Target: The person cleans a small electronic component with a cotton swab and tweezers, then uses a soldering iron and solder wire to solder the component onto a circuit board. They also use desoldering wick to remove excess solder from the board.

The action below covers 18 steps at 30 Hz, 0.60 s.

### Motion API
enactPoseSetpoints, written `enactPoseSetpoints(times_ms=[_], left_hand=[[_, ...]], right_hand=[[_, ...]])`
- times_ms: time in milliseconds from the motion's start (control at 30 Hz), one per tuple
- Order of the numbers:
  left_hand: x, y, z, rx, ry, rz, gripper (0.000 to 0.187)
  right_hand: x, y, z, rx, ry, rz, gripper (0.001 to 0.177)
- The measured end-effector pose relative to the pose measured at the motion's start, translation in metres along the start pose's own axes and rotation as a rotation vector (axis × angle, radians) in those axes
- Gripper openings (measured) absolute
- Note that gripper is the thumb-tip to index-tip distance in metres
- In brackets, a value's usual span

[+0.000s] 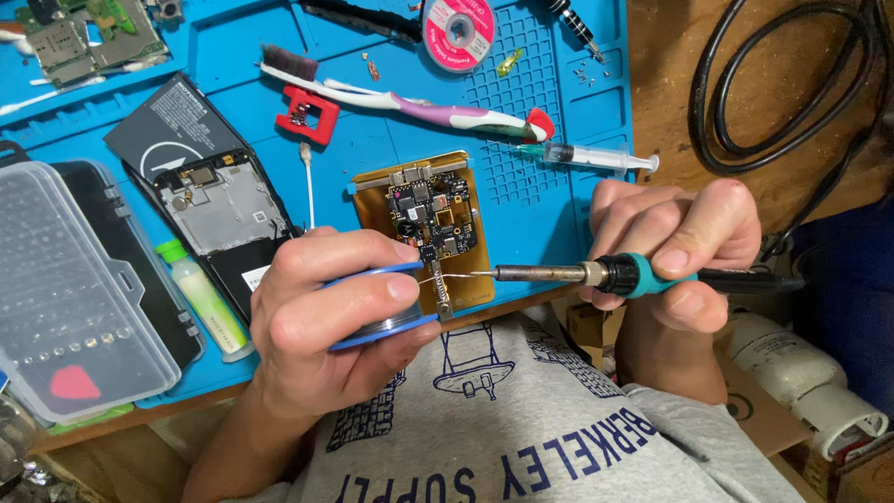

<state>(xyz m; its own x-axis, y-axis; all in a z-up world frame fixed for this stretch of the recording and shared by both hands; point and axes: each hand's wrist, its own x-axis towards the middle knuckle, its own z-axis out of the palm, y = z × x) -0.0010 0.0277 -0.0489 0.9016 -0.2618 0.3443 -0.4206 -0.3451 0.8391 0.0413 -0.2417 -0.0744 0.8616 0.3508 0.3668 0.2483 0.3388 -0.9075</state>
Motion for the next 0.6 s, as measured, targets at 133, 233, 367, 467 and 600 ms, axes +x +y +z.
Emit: enactPoseSetpoints(times_ms=[133, 233, 367, 467, 600], left_hand=[[-0.0002, 0.0004, 0.0005, 0.004, 0.005, 0.0, 0.029], [0.0003, 0.0007, -0.0001, 0.004, 0.001, -0.002, 0.029], [-0.0002, 0.0013, -0.0008, 0.001, -0.004, -0.02, 0.029], [-0.0001, 0.0, -0.0004, 0.004, -0.001, 0.003, 0.029], [-0.0011, 0.0008, 0.0, 0.0, -0.005, -0.013, 0.03]], right_hand=[[-0.0009, 0.0003, -0.0002, 0.003, -0.009, 0.0, 0.017], [-0.0007, 0.0007, 0.0004, 0.006, 0.002, 0.0, 0.017], [-0.0013, 0.0016, -0.0011, 0.007, -0.006, -0.009, 0.016], [-0.0001, 0.0017, -0.0003, -0.003, -0.007, -0.018, 0.017], [0.0002, 0.0005, 0.0004, 0.004, 0.0, 0.002, 0.016]])
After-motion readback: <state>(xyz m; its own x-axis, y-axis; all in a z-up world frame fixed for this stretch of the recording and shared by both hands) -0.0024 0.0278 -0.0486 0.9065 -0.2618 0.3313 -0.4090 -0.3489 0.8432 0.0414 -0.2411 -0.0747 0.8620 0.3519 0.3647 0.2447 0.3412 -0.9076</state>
